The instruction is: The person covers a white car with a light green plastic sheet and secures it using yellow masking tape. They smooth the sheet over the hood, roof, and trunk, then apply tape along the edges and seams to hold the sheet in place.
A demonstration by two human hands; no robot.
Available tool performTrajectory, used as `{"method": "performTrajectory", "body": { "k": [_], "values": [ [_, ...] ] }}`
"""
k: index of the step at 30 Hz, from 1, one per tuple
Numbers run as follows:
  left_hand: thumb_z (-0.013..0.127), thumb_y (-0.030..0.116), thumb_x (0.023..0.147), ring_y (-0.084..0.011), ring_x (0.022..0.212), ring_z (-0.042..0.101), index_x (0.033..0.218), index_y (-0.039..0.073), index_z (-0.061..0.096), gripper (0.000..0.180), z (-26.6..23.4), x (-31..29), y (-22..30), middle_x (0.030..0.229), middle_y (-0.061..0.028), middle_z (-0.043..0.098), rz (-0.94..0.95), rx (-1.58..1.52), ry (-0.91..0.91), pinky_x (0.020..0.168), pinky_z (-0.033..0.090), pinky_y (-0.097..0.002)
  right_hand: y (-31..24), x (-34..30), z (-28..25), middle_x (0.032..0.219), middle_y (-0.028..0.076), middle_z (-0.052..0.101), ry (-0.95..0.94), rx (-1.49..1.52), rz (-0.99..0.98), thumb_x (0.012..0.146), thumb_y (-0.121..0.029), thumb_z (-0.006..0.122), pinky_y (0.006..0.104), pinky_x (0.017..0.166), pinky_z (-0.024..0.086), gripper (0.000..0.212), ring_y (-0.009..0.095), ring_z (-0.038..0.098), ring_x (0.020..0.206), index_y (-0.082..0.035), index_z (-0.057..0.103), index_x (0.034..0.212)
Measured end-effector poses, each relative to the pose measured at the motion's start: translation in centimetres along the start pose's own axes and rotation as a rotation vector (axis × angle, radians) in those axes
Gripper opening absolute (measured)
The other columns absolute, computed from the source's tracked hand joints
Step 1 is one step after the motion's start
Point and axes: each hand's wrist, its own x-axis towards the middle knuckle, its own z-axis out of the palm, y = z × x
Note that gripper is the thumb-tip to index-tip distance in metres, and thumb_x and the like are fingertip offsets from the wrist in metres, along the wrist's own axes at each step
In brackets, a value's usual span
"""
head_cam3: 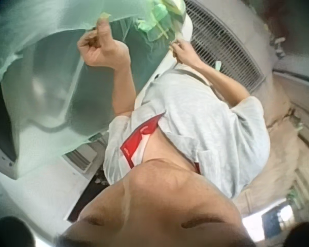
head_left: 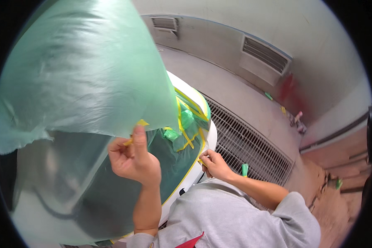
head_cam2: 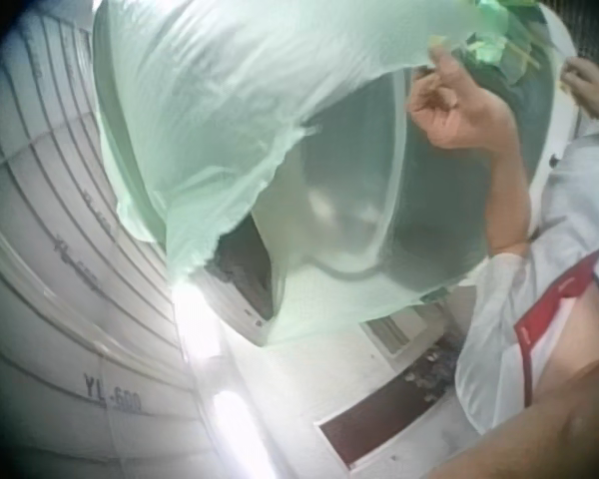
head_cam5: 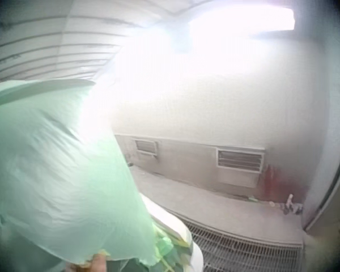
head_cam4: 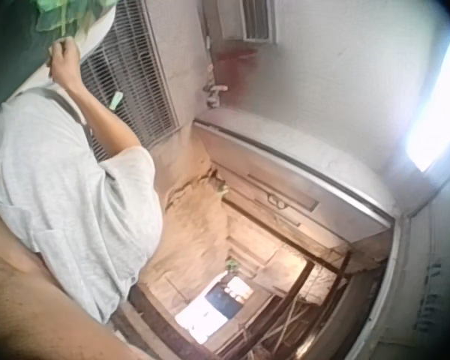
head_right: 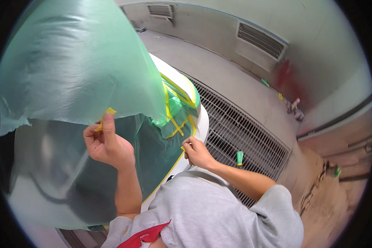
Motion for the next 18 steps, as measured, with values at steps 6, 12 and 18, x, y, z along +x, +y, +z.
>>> {"method": "performTrajectory", "body": {
  "k": [6,12,18],
  "values": [
    [0.077,0.001,0.092,-0.0158,0.090,0.068,0.098,-0.002,0.059,0.019,-6.4,11.7,-5.6,0.096,-0.0119,0.071,0.083,0.050,0.109,0.084,0.054,-0.0267,0.8,1.3,-0.2,0.070,0.007,0.063,-0.003,-0.063,0.019,0.108,-0.020,0.051,0.0277,0.042,0.044,0.022,0.012,0.056,0.047,0.001,0.058,0.106],
    [0.080,0.012,0.091,-0.0093,0.081,0.065,0.097,-0.002,0.065,0.021,-11.0,21.1,-11.5,0.088,-0.0049,0.071,0.127,0.259,0.039,0.074,0.051,-0.0243,0.8,2.4,0.0,0.070,0.007,0.063,-0.045,-0.169,0.021,0.108,-0.018,0.052,0.0286,0.043,0.045,0.020,0.013,0.056,0.048,0.001,0.058,0.107],
    [0.081,0.014,0.084,-0.0212,0.074,0.071,0.094,-0.003,0.069,0.023,-11.9,25.8,-18.0,0.082,-0.0130,0.074,0.186,0.528,0.163,0.070,0.055,-0.0342,0.2,4.0,-0.4,0.073,0.006,0.062,-0.087,-0.239,0.041,0.108,-0.017,0.053,0.0271,0.043,0.044,0.019,0.012,0.056,0.048,0.001,0.058,0.108]
  ]
}}
